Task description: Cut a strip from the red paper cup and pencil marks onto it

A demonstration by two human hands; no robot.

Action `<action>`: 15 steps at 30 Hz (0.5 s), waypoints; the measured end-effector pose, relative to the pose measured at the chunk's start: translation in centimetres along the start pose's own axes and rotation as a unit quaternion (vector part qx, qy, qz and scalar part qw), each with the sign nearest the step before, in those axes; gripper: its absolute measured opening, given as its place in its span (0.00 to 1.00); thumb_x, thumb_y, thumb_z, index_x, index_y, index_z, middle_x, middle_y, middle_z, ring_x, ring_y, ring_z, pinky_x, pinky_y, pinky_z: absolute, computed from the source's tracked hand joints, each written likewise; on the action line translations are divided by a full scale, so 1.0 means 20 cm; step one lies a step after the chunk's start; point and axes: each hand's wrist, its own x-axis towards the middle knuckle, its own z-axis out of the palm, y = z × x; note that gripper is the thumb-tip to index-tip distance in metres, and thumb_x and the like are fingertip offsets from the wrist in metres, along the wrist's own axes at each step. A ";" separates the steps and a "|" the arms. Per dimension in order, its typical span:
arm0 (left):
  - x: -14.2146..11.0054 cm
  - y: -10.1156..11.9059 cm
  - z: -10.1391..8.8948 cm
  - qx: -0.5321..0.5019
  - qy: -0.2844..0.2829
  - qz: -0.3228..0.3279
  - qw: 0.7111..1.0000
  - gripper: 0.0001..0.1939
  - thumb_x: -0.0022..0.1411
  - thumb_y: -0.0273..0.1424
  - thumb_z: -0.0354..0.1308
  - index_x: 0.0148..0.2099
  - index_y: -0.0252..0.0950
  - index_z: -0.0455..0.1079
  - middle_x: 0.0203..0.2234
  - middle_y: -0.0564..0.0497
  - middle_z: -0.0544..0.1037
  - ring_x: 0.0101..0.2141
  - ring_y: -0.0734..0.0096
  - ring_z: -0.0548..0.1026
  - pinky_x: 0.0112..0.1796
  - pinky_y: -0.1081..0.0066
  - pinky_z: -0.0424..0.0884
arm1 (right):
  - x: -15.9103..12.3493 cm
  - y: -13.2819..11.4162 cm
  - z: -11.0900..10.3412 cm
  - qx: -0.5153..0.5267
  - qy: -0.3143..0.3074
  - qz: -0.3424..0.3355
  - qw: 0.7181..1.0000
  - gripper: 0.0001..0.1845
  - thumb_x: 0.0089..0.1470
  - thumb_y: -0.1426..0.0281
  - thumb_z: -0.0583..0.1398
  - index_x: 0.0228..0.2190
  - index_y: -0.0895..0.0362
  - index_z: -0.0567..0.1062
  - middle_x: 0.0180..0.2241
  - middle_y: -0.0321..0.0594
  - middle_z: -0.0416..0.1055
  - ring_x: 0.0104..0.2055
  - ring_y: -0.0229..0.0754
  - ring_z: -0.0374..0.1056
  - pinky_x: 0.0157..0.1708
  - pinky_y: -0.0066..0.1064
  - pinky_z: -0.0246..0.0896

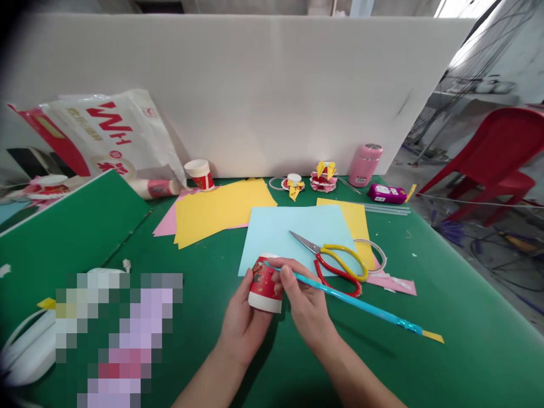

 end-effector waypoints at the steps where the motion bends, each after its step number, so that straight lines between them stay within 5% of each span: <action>1: 0.00 -0.01 -0.01 -0.001 0.006 -0.002 1.000 0.14 0.59 0.34 0.49 0.37 0.30 0.71 0.28 0.45 0.76 0.30 0.70 0.74 0.39 0.69 0.67 | 0.00 0.01 0.00 0.001 0.003 -0.004 1.000 0.10 0.53 0.63 0.56 0.34 0.54 0.74 0.23 0.35 0.65 0.26 0.37 0.60 0.28 0.28 0.57; 15: 0.00 -0.04 -0.02 -0.012 0.045 -0.017 0.999 0.14 0.59 0.33 0.49 0.41 0.29 0.68 0.31 0.44 0.75 0.30 0.70 0.73 0.34 0.70 0.68 | -0.02 0.06 -0.02 -0.012 0.018 0.020 1.000 0.09 0.55 0.64 0.55 0.30 0.56 0.68 0.20 0.31 0.59 0.22 0.34 0.54 0.23 0.25 0.51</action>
